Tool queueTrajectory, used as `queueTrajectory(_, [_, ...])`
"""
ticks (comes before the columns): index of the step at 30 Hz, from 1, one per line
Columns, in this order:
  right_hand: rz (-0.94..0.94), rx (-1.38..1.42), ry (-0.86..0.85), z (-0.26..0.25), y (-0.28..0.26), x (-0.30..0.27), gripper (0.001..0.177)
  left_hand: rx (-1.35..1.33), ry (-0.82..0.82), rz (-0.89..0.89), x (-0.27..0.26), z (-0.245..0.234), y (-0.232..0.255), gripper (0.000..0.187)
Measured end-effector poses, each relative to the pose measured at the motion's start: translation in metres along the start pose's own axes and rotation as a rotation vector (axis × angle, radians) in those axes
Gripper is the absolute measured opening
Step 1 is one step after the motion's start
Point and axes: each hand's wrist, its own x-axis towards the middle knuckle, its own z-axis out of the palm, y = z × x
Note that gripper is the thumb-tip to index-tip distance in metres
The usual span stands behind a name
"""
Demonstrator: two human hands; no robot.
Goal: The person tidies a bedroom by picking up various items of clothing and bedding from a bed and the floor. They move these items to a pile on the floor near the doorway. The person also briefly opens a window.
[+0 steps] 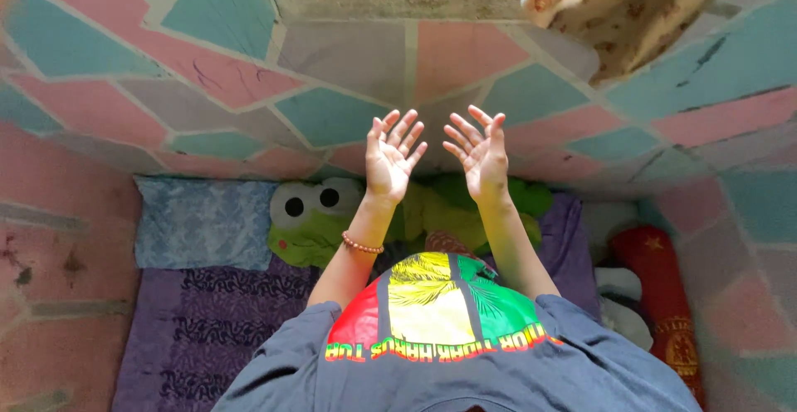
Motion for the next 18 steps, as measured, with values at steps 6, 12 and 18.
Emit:
queueTrajectory(6, [-0.013, -0.011, -0.074, -0.017, -0.027, -0.04, 0.08, 0.038, -0.008, 0.091, -0.045, 0.024, -0.026, 0.058])
queueTrajectory(12, [0.054, 0.007, -0.13, -0.092, -0.047, -0.111, 0.081, 0.021, 0.011, 0.133, -0.109, 0.047, -0.105, 0.058])
queueTrajectory(18, [0.182, -0.054, -0.113, -0.186, -0.081, -0.191, 0.083, -0.011, 0.115, 0.168, -0.196, 0.07, -0.2, 0.055])
